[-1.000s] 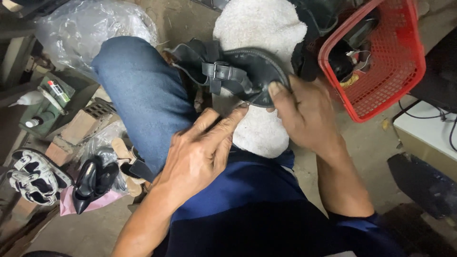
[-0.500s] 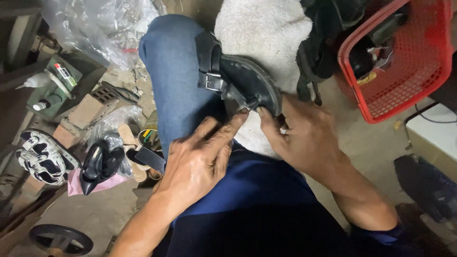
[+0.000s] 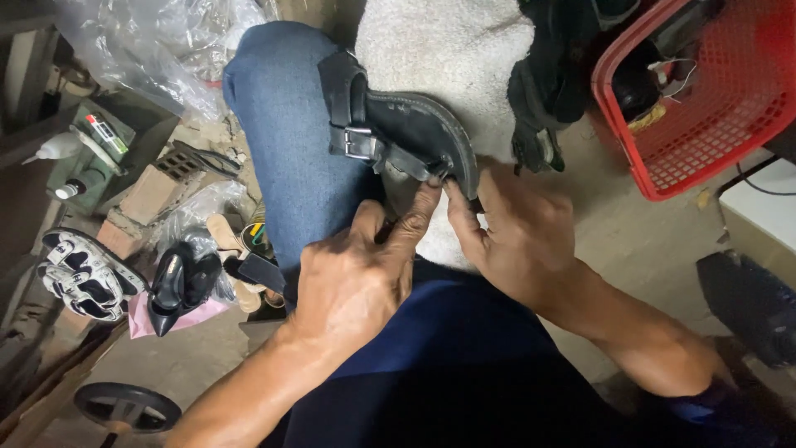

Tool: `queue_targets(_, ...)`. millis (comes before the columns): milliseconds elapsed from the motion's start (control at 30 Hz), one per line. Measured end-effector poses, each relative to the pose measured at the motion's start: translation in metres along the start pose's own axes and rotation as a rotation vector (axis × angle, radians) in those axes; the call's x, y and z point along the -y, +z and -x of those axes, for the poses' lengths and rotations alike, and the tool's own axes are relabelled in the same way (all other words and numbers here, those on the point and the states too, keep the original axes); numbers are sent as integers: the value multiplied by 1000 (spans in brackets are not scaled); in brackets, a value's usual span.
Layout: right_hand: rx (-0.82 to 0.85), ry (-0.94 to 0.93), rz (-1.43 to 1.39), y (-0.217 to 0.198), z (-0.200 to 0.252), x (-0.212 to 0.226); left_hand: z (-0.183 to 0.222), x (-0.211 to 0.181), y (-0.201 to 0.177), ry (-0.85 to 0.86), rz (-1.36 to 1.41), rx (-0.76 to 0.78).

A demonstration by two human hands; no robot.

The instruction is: Hand-sewing the sole of a black sandal using a needle and thread

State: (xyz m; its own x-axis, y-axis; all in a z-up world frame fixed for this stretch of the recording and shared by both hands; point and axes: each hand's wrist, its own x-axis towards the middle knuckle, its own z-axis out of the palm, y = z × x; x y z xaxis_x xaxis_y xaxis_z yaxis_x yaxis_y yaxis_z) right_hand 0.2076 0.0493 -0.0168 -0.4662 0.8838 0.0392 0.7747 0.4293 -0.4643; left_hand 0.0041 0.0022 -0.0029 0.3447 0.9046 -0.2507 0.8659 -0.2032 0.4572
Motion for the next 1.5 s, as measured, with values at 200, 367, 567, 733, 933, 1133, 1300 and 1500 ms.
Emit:
queue_targets(200, -21, 10, -14, 3, 2, -3, -10, 5, -8, -29, 436, 2)
queue_targets(367, -23, 17, -33, 3, 2, -3, -5, 2, 4, 97, -120, -99)
queue_targets(567, -6, 15, -24, 3, 3, -4, -25, 7, -16, -92, 699, 73)
queue_targets(733, -26, 16, -44, 5, 1, -3, -12, 12, 12, 64, 265, -43)
queue_targets(933, -2, -1, -4, 0, -2, -1, -25, 16, -4, 50, 559, -63)
queue_targets(1133, 26, -24, 12, -19, -28, 39, -25, 61, -32, 47, 769, -49)
queue_targets(1300, 32, 22, -533, -19, -38, 35, -7, 101, -29, 21, 815, -59)
queue_targets(1500, -145, 267, -545, -37, -20, -25, 5, 117, -11, -11, 952, -101)
